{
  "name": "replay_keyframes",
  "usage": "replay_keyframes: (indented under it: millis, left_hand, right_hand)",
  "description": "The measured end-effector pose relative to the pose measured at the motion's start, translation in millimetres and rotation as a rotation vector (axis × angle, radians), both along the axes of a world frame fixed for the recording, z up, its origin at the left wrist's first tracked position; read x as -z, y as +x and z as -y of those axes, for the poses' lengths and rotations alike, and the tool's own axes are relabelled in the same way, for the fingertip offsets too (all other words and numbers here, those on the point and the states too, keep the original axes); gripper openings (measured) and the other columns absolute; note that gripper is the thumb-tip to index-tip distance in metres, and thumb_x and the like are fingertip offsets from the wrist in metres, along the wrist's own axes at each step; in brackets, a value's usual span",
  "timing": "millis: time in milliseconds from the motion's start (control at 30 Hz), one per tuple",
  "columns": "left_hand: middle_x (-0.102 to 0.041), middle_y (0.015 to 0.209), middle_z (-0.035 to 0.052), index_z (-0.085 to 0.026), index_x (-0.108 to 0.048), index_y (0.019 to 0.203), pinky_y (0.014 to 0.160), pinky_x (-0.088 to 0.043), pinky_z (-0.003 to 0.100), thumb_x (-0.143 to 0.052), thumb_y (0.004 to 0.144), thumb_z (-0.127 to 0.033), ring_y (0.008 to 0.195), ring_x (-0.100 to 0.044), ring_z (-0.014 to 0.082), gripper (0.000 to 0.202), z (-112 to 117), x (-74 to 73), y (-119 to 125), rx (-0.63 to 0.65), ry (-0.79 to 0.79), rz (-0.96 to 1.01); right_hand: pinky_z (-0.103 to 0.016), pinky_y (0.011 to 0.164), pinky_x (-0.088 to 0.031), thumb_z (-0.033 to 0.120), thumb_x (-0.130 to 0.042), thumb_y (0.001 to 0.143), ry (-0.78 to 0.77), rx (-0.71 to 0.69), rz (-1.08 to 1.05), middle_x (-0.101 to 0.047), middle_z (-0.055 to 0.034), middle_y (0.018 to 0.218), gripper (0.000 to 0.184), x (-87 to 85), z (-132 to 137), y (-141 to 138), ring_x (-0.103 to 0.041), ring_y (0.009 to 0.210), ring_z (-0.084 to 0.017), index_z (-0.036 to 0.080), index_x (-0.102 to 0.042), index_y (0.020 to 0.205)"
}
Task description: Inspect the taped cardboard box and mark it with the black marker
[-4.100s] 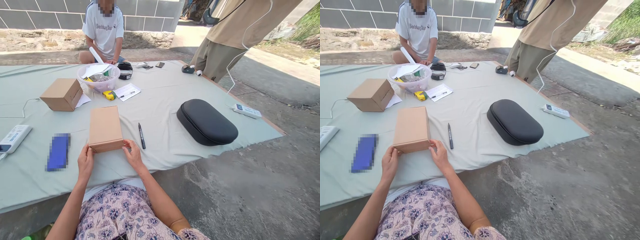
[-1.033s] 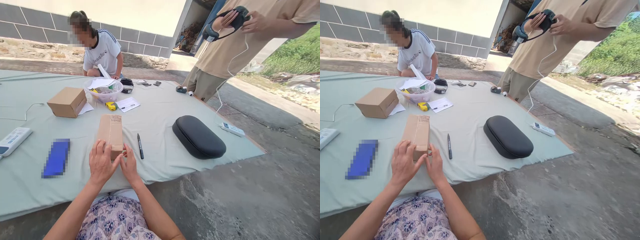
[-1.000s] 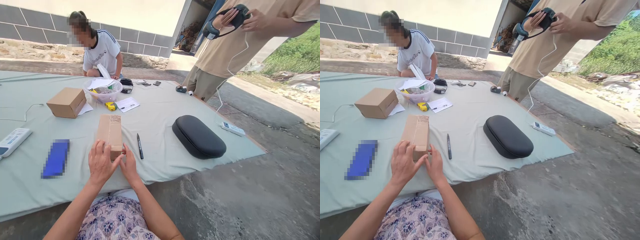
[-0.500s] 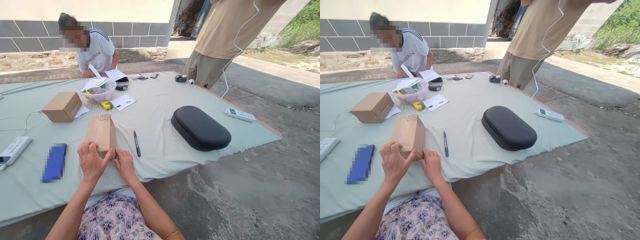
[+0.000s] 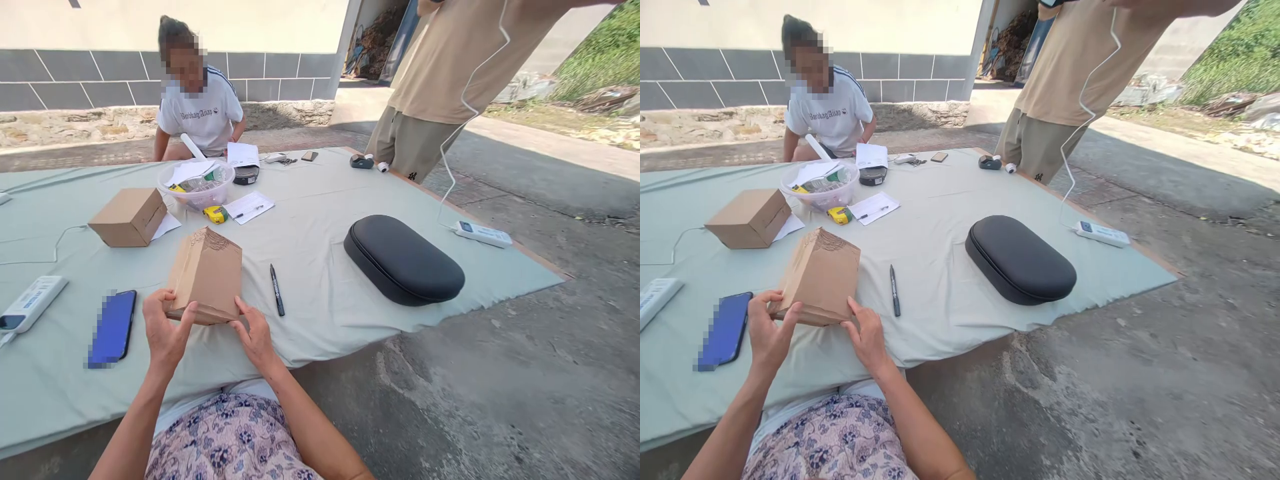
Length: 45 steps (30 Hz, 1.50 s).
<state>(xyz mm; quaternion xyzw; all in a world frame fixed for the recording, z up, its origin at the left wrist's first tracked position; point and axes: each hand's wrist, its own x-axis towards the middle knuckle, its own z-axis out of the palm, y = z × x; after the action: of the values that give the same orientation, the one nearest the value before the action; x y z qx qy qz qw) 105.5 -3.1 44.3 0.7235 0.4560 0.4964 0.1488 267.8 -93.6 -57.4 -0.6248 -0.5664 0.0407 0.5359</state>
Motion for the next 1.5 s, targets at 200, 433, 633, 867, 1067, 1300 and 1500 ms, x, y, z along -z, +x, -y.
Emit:
replay_keyframes:
  millis: [200,433,633,867,1067,1300,1500]
  left_hand:
    - [-0.057,0.107,0.0064,-0.023,-0.049,0.097,0.089,-0.045,0.038,-0.058,0.081,-0.06,0.108,-0.055,0.0258,0.041,-5.1,16.1,-5.0,0.007,-0.281,0.217]
    - [-0.057,0.084,0.0004,-0.024,-0.049,0.09,0.072,-0.044,0.034,-0.043,0.086,-0.063,0.08,-0.053,0.0209,0.04,-1.4,41.8,-9.9,0.043,-0.542,0.104]
    - [-0.06,0.092,0.0031,-0.022,-0.051,0.096,0.077,-0.046,0.035,-0.044,0.085,-0.063,0.086,-0.056,0.0221,0.043,-2.4,43.9,-11.2,0.093,-0.531,0.131]
    - [-0.064,0.097,0.0046,-0.022,-0.056,0.105,0.078,-0.049,0.035,-0.041,0.089,-0.062,0.088,-0.058,0.0223,0.046,-5.0,58.6,-22.6,0.134,-0.524,0.202]
    - [-0.064,0.114,0.0107,-0.02,-0.06,0.114,0.079,-0.056,0.033,-0.04,0.09,-0.067,0.104,-0.06,0.0247,0.057,-14.7,68.1,-32.8,0.231,-0.666,0.465]
    - [-0.069,0.114,0.0125,-0.016,-0.064,0.114,0.075,-0.058,0.035,-0.04,0.09,-0.07,0.098,-0.065,0.025,0.064,-20.4,73.9,-37.0,0.272,-0.704,0.54]
    - [-0.068,0.086,0.0064,-0.02,-0.065,0.088,0.075,-0.053,0.035,-0.035,0.091,-0.071,0.083,-0.062,0.0236,0.058,-9.5,74.8,-39.7,0.288,-0.648,0.248]
  right_hand:
    - [-0.036,0.097,-0.056,0.036,-0.053,0.1,0.046,-0.001,-0.015,-0.068,-0.0088,0.123,0.044,-25.1,5.3,0.5,-0.066,0.113,-0.021,0.03,-0.054,0.144]
    - [-0.036,0.098,-0.055,0.037,-0.053,0.099,0.026,0.029,0.027,-0.059,-0.0094,0.118,0.038,-39.8,-6.1,10.0,-0.062,0.111,-0.02,0.025,-0.062,0.134]
    - [-0.036,0.094,-0.056,0.038,-0.045,0.102,0.021,0.038,-0.005,-0.058,-0.0099,0.119,0.037,-28.7,-7.1,10.6,-0.061,0.111,-0.02,0.025,-0.062,0.132]
    - [-0.033,0.078,-0.059,0.041,-0.047,0.101,0.071,0.017,-0.047,-0.064,-0.0107,0.116,0.044,-34.9,-1.0,2.1,-0.066,0.102,-0.02,0.025,-0.052,0.142]
    - [-0.036,0.082,-0.06,0.035,-0.055,0.099,0.14,0.008,0.06,-0.067,-0.0106,0.115,0.033,-53.3,-5.0,-17.9,-0.066,0.107,-0.021,0.025,-0.059,0.13]
    - [-0.042,0.1,-0.056,0.028,-0.051,0.101,0.138,-0.002,0.182,-0.068,-0.0109,0.121,0.033,-75.2,-8.0,-32.1,-0.064,0.118,-0.022,0.026,-0.059,0.133]
    - [-0.043,0.1,-0.053,0.022,-0.048,0.101,0.159,0.057,0.26,-0.069,-0.0103,0.124,0.034,-86.1,-12.7,-27.6,-0.063,0.117,-0.022,0.026,-0.061,0.132]
